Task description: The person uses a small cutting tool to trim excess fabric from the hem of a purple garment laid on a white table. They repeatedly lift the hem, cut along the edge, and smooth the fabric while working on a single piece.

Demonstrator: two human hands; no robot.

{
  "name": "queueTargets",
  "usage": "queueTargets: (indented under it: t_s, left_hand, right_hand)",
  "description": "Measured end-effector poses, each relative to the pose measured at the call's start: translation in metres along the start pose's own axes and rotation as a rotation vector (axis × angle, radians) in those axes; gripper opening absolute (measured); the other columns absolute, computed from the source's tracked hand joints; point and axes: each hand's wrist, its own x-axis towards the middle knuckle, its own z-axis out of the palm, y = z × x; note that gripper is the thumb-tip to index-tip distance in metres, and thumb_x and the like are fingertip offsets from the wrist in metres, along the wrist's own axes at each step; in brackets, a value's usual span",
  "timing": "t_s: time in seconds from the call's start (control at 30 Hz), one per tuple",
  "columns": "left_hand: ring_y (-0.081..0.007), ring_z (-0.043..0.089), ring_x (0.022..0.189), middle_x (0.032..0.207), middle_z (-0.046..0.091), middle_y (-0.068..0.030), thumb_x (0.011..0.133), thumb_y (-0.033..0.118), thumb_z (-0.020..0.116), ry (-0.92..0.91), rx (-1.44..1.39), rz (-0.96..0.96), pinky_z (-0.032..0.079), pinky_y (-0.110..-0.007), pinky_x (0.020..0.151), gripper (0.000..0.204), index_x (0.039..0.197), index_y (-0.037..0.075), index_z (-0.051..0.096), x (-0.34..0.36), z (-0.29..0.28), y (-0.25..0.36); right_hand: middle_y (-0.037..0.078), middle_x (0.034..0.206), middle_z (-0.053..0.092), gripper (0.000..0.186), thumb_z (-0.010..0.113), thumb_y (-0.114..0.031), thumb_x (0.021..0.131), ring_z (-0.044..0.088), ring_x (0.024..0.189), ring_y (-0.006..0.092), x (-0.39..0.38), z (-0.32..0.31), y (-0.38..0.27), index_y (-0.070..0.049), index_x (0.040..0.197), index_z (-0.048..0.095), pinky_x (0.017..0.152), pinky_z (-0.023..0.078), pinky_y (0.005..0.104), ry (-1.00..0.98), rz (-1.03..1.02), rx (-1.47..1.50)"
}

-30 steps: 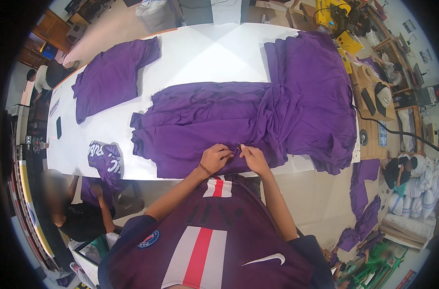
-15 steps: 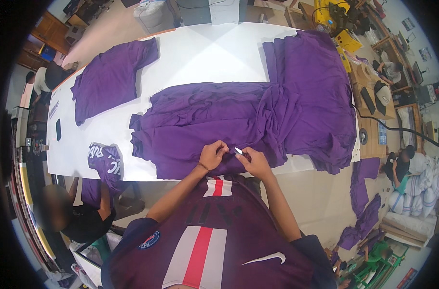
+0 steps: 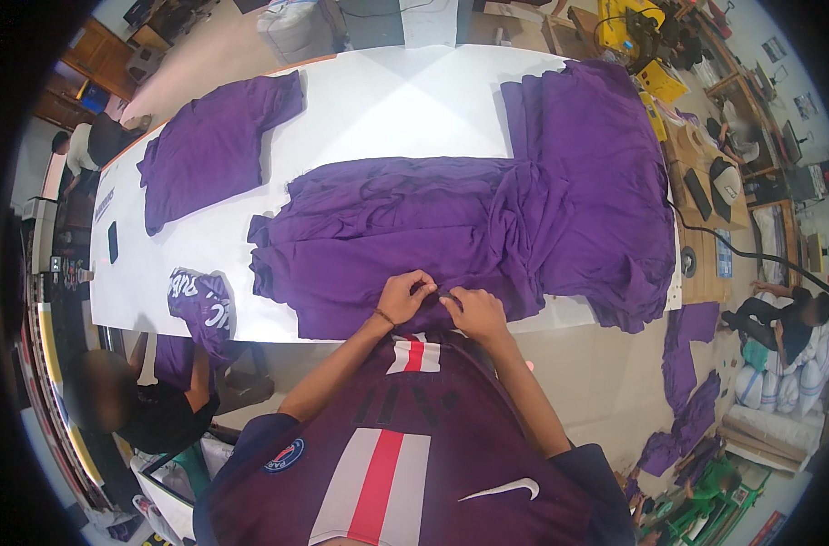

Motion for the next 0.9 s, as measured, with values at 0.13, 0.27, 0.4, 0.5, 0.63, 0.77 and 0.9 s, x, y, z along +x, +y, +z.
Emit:
queueTargets:
  t_s: [0.13, 0.27, 0.4, 0.5, 0.63, 0.77, 0.9]
  left_hand:
    - [-0.0208, 0.068, 0.069, 0.081, 0.072, -0.0104, 0.095, 0.014, 0.071, 0.006, -0.071, -0.016, 0.051, -0.034, 0.064, 0.013, 0.097, 0.002, 0.068, 0.0, -0.001, 0.0]
    - [-0.0078, 0.064, 0.072, 0.078, 0.071, -0.0044, 0.097, 0.013, 0.07, -0.034, -0.288, -0.139, 0.051, -0.027, 0.065, 0.013, 0.096, -0.001, 0.068, -0.01, -0.027, 0.018]
    - [-0.0079, 0.065, 0.075, 0.081, 0.072, -0.0047, 0.096, 0.016, 0.071, -0.175, -0.189, -0.179, 0.053, -0.028, 0.07, 0.017, 0.097, -0.001, 0.071, -0.044, -0.105, 0.035]
    - [-0.0113, 0.067, 0.075, 0.082, 0.074, -0.0069, 0.093, 0.018, 0.074, -0.304, 0.095, -0.337, 0.054, -0.031, 0.071, 0.017, 0.095, 0.002, 0.074, -0.085, -0.168, 0.03]
    - [-0.024, 0.074, 0.079, 0.088, 0.077, -0.0096, 0.083, 0.014, 0.076, -0.366, 0.569, -0.637, 0.058, -0.036, 0.072, 0.015, 0.095, 0.006, 0.075, -0.151, -0.23, -0.003]
    - [-0.0265, 0.075, 0.08, 0.088, 0.076, -0.012, 0.082, 0.012, 0.076, -0.057, 0.512, -0.776, 0.058, -0.036, 0.074, 0.02, 0.101, 0.007, 0.075, -0.165, -0.243, 0.003]
    - [-0.0266, 0.073, 0.075, 0.085, 0.075, -0.0117, 0.081, 0.016, 0.079, 0.024, 0.252, -0.497, 0.057, -0.035, 0.072, 0.028, 0.107, 0.006, 0.073, -0.121, -0.207, 0.019]
  right_hand:
    - [0.016, 0.071, 0.067, 0.031, 0.07, -0.038, 0.093, 0.066, 0.068, 0.0385, 0.003, 0.002, 0.0, -0.007, 0.097, 0.072, 0.062, 0.05, 0.0444, 0.03, -0.008, 0.003]
    - [0.015, 0.069, 0.065, 0.034, 0.07, -0.037, 0.094, 0.062, 0.062, 0.0352, 0.003, -0.007, -0.009, -0.003, 0.09, 0.068, 0.06, 0.047, 0.0394, 0.074, 0.071, 0.212]
    - [0.015, 0.07, 0.065, 0.038, 0.074, -0.037, 0.091, 0.061, 0.062, 0.0284, 0.009, 0.002, 0.012, -0.001, 0.093, 0.067, 0.06, 0.046, 0.0362, -0.088, 0.074, 0.138]
    - [0.013, 0.086, 0.073, 0.04, 0.075, -0.042, 0.088, 0.071, 0.082, 0.0326, 0.013, 0.021, 0.019, -0.005, 0.101, 0.069, 0.072, 0.052, 0.0428, -0.136, 0.025, 0.285]
    - [0.012, 0.083, 0.069, 0.032, 0.079, -0.03, 0.083, 0.066, 0.072, 0.0279, 0.015, 0.018, -0.019, -0.005, 0.101, 0.067, 0.069, 0.052, 0.038, 0.029, -0.094, 0.252]
    - [0.012, 0.089, 0.07, 0.031, 0.078, -0.022, 0.08, 0.07, 0.08, 0.0297, 0.027, 0.024, -0.031, -0.009, 0.106, 0.068, 0.073, 0.055, 0.041, 0.073, -0.097, 0.068]
    - [0.011, 0.096, 0.069, 0.033, 0.075, -0.02, 0.08, 0.071, 0.086, 0.0343, 0.032, 0.024, -0.031, -0.012, 0.111, 0.068, 0.075, 0.056, 0.0468, 0.069, -0.052, -0.036]
